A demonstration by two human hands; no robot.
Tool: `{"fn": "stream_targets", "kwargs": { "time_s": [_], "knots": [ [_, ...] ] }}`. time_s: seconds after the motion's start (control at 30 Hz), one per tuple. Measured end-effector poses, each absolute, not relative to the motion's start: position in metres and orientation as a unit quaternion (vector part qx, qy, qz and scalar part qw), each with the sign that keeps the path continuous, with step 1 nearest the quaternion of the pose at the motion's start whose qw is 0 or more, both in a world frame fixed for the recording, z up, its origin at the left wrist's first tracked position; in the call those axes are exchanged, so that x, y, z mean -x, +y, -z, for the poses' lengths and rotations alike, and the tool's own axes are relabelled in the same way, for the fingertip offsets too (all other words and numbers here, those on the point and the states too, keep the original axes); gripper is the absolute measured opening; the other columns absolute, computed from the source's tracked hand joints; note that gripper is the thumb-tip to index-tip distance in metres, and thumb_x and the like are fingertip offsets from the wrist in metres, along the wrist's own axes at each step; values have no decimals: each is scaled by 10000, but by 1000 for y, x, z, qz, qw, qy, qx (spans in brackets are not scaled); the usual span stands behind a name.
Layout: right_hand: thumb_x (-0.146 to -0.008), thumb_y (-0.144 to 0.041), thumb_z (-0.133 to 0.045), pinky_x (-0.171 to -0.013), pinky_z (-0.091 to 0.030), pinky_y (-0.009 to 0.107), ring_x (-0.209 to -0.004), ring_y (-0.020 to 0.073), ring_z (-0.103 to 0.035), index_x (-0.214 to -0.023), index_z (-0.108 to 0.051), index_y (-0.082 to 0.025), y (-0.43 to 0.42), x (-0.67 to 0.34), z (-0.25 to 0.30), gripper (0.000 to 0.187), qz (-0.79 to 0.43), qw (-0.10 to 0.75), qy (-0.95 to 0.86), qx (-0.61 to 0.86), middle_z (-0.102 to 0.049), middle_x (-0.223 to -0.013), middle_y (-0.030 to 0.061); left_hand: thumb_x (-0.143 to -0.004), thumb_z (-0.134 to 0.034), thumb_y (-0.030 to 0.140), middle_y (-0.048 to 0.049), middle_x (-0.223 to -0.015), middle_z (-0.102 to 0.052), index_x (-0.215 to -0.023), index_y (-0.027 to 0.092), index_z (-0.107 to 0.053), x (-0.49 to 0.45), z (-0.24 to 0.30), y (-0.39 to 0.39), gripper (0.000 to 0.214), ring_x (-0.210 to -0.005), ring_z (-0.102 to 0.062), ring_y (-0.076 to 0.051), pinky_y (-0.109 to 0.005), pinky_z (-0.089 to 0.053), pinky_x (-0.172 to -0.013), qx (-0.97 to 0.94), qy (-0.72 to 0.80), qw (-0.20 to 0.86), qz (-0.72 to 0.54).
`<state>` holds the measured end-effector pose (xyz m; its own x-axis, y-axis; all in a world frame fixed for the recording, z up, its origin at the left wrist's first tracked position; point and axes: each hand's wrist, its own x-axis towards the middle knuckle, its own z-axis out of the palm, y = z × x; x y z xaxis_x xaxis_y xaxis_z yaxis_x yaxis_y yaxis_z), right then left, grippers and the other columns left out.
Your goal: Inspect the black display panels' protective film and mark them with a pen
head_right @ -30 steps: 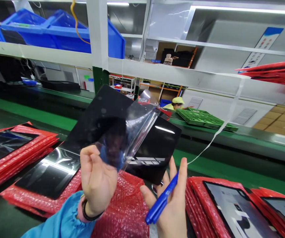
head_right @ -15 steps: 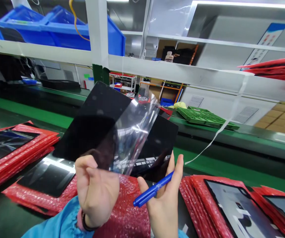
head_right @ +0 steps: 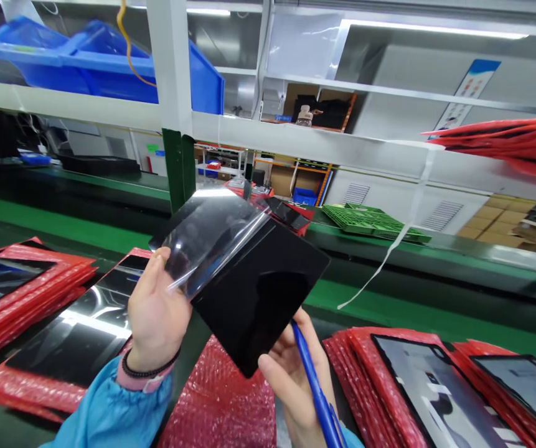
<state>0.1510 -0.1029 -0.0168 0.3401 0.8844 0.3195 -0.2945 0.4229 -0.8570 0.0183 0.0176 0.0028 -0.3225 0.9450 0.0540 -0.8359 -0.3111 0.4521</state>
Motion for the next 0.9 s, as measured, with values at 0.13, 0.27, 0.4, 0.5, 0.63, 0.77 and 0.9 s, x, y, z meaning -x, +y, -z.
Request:
{"fn": "stream_targets", "kwargs": {
  "time_s": [0.13, 0.27, 0.4, 0.5, 0.63, 0.77, 0.9],
  "knots": [
    [-762, -276, -759, -861, -552, 298, -879, 193, -713, -1049, -713, -330, -108, -149, 10, 296, -404, 731, -415, 360, -752, -919, 10, -744, -601, 172, 17, -815, -672, -726, 169, -689, -17, -1, 29, 90, -873, -601, -119, -225, -448, -889, -128, 221, 535, -805],
    [-765, -341, -748, -848, -544, 301, -830, 202, -705, -1010, -719, -292, -114, -154, 9, 251, -343, 747, -408, 397, -744, -864, 19, -691, -606, 239, 25, -793, -634, -720, 181, -652, -10, 3, 39, 79, -795, -582, -137, -266, -461, -813, -169, 239, 564, -772],
    [-800, -346, -706, -697, -532, 248, -726, 183, -687, -908, -706, -272, -122, -166, 9, 131, -301, 716, -443, 447, -719, -751, 9, -671, -607, 293, 30, -770, -581, -728, 189, -598, -5, 6, 43, 119, -730, -557, -131, -271, -450, -762, -227, 236, 575, -749],
    [-804, -370, -698, -642, -514, 229, -657, 162, -659, -926, -702, -270, -127, -171, 8, 158, -289, 701, -449, 473, -701, -707, 4, -664, -608, 270, 27, -766, -560, -695, 188, -574, -4, 6, 44, 93, -738, -551, -121, -253, -443, -770, -245, 226, 557, -760],
    [-796, -356, -704, -607, -505, 210, -628, 146, -651, -924, -701, -274, -127, -170, 6, 152, -271, 698, -468, 470, -705, -710, -2, -659, -595, 236, 20, -756, -558, -644, 183, -580, -5, 6, 44, 57, -777, -543, -120, -235, -434, -803, -243, 217, 541, -775],
    [-654, -282, -798, -643, -529, 234, -667, 175, -680, -913, -672, -282, -123, -162, 5, 288, -272, 672, -493, 482, -717, -747, -15, -673, -591, 219, 19, -759, -562, -621, 188, -584, -4, 6, 43, 61, -799, -532, -126, -231, -435, -796, -247, 203, 539, -780],
    [-655, -346, -782, -594, -479, 224, -607, 149, -600, -789, -657, -258, -124, -158, 5, 204, -242, 670, -467, 524, -651, -673, -29, -712, -543, 175, 18, -718, -544, -620, 180, -587, -2, 5, 43, 102, -759, -516, -121, -226, -435, -753, -273, 184, 523, -786]
  ]
}}
